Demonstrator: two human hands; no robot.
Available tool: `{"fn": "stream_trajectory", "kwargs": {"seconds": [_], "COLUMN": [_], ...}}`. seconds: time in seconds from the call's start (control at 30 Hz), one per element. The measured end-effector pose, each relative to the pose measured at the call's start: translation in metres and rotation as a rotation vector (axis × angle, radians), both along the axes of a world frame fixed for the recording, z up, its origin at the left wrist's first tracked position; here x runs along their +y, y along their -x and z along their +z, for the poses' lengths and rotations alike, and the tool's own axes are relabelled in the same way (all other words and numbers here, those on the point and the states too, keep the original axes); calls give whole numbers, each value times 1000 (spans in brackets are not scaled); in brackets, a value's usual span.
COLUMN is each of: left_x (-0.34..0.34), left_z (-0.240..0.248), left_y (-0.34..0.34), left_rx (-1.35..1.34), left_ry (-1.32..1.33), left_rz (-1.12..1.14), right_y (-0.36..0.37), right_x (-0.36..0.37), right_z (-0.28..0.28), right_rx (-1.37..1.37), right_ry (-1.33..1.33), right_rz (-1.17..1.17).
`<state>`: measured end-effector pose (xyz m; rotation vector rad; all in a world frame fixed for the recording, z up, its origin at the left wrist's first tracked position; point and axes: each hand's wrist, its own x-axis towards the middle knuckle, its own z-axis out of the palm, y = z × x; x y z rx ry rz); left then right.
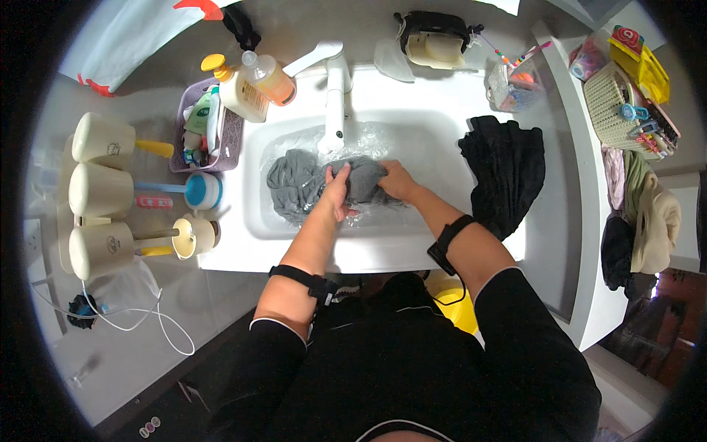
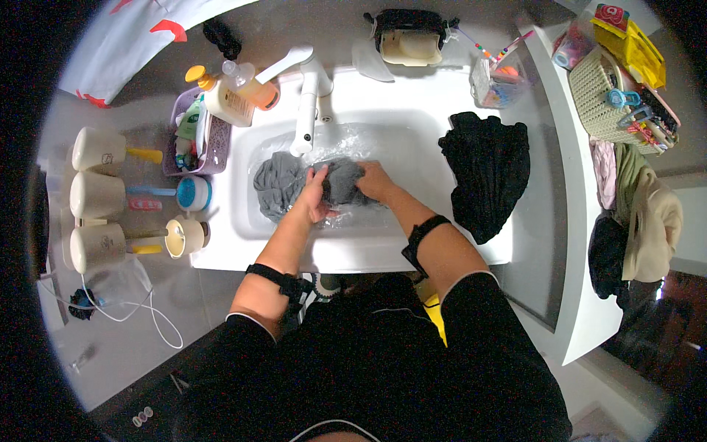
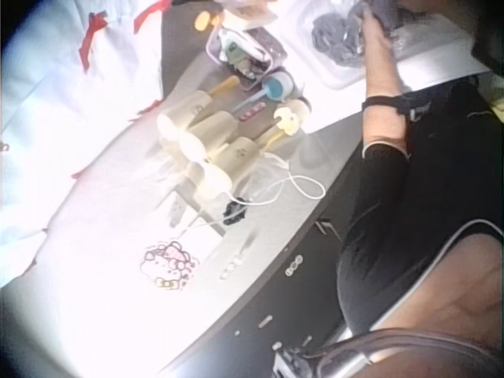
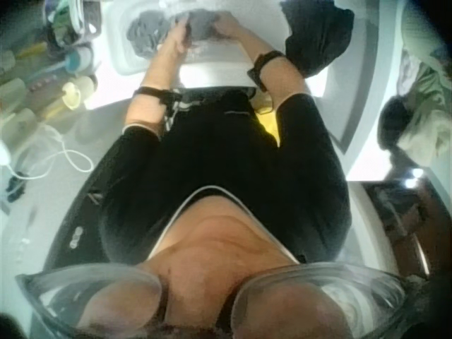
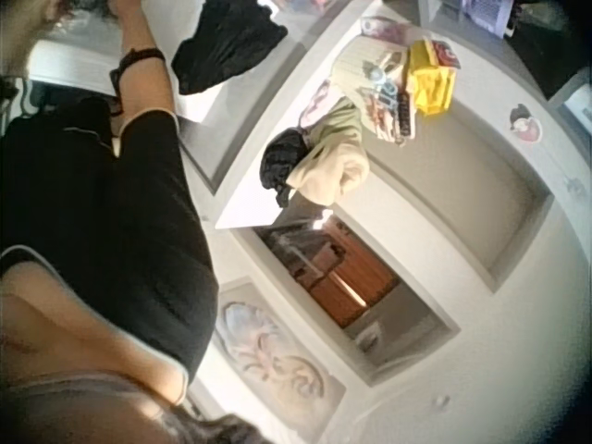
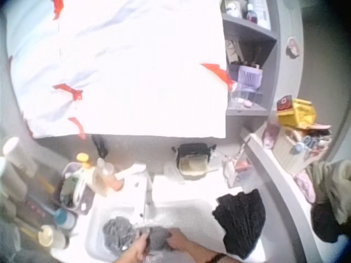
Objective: Washing several pieces of clothing by hand in a bathroom sink.
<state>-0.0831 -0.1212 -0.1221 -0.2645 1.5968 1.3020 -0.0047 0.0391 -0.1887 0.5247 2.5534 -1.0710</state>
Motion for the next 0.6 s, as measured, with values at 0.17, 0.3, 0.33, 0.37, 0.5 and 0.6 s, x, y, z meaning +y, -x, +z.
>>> {"fn": "stream_trajectory", "kwargs": {"seconds": [0.17,0.3,0.33,0.37,0.5,0.6], "left_x": [-1,-11,-25,-15,15,23], "left_z": [-14,-49,-67,-77,-55,-22], "left_y": [13,34,44,33,14,5], "left_rx": [-272,-458,-655,-652,-472,-281], "left_ry": [-282,-793,-1145,-1122,-795,-457], "left_rz": [344,281,85,278,410,455], "right_y": [7,10,15,18,27,25], "right_x": [-50,-87,-101,-107,-93,-72], "right_z": [52,106,112,103,80,76], "right_rx": [513,858,966,1041,1091,1014], "right_ry": [425,451,398,318,206,76], "right_rz": [-293,-173,-131,-187,-265,-296]}}
